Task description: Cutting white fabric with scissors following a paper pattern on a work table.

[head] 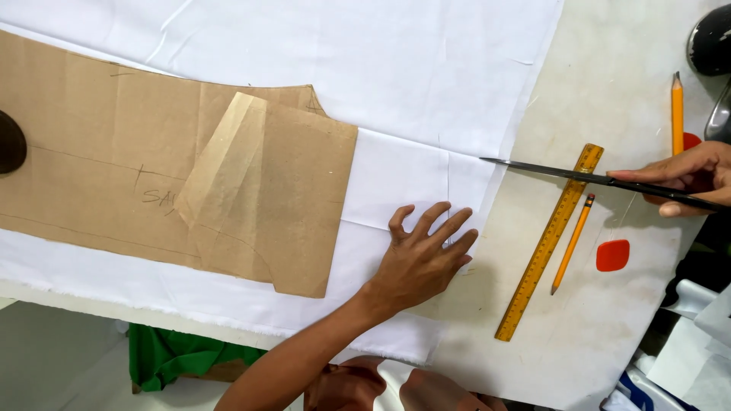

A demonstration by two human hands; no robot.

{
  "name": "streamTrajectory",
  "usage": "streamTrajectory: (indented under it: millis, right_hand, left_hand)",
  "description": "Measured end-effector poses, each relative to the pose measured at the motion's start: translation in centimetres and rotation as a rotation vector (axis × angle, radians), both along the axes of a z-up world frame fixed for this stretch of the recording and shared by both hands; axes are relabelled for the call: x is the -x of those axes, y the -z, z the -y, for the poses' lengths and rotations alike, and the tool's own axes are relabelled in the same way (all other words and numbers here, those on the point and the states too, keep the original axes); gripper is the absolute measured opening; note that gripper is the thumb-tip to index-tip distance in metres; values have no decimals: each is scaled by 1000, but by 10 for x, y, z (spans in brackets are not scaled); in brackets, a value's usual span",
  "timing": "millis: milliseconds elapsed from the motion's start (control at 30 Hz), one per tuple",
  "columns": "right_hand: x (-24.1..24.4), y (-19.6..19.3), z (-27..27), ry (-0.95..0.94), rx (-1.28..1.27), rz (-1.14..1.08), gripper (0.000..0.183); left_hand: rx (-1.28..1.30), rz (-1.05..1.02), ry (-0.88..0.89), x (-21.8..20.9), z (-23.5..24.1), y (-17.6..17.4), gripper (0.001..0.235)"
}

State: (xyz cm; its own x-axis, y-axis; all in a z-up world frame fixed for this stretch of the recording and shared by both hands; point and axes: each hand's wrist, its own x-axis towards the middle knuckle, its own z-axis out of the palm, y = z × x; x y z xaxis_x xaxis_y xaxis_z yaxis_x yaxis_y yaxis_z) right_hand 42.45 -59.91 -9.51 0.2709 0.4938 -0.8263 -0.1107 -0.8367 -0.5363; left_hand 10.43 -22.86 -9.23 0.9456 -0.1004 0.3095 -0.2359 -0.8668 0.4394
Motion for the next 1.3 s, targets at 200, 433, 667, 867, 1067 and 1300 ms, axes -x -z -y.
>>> streamTrajectory:
  millis: [200, 433, 667, 867, 1067, 1300]
  right_hand:
    - [-7, 11, -1, 11, -114, -102, 81]
    - [-5, 15, -7, -64, -43, -31, 78]
    - [1, 18, -2, -59, -117, -4, 79]
    - [-1, 12, -16, -7, -178, -122, 79]
    - [9, 2, -33, -51, -186, -49, 76]
    - [6, 14, -23, -104, -83, 41, 75]
  left_hand:
    - [-8, 2, 4, -1, -1, -1, 24]
    - [-10, -2, 3, -1, 0, -1, 23]
    - [0, 5, -11, -1, 0, 1, 22]
    - [11, -3, -1, 0, 0, 1, 23]
    - [-2, -6, 0, -1, 0, 1, 25]
    - [-10, -5, 3, -1, -1, 1, 25]
